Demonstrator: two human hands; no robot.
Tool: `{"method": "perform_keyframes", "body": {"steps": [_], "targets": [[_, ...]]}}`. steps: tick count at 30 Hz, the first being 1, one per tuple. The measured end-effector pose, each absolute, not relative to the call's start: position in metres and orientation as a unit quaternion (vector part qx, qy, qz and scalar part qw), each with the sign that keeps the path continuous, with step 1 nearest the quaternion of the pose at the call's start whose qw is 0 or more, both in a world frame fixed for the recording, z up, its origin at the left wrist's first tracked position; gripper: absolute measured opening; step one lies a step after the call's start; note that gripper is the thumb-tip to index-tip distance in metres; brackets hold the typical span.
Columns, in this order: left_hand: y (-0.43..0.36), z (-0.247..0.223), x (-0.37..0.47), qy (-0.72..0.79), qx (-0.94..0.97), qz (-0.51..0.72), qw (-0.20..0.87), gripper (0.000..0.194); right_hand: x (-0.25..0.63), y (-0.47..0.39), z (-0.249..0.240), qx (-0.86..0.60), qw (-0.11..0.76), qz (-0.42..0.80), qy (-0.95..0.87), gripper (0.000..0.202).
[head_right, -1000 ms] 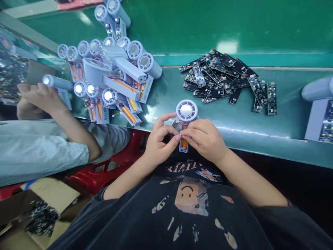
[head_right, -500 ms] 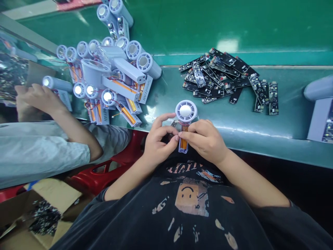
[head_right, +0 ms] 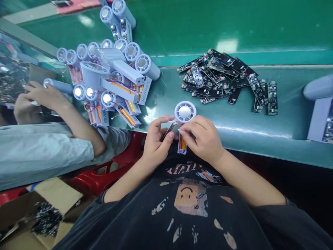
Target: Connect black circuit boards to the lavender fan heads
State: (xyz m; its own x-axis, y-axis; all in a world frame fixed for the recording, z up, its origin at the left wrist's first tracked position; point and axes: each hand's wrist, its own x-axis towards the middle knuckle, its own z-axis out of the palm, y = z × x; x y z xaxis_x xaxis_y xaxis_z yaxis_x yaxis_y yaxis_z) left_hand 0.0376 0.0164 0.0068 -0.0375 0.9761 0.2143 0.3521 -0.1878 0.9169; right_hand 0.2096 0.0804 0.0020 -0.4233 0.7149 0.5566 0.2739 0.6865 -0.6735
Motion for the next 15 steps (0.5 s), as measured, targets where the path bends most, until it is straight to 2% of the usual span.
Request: {"method": "perform_keyframes", "body": {"steps": [8, 15], "targets": [[0.021, 0.015, 0.039, 0.551, 0.697, 0.409, 0.209, 0.032, 0.206, 0.081, 0.01, -0.348, 0.425, 0.111, -0.828, 0.018], [0.022, 0.02, 0.042, 0.56, 0.712, 0.387, 0.171, 0.029, 0.205, 0.082, 0.014, -0.336, 0.415, 0.096, -0.84, 0.02]]}}
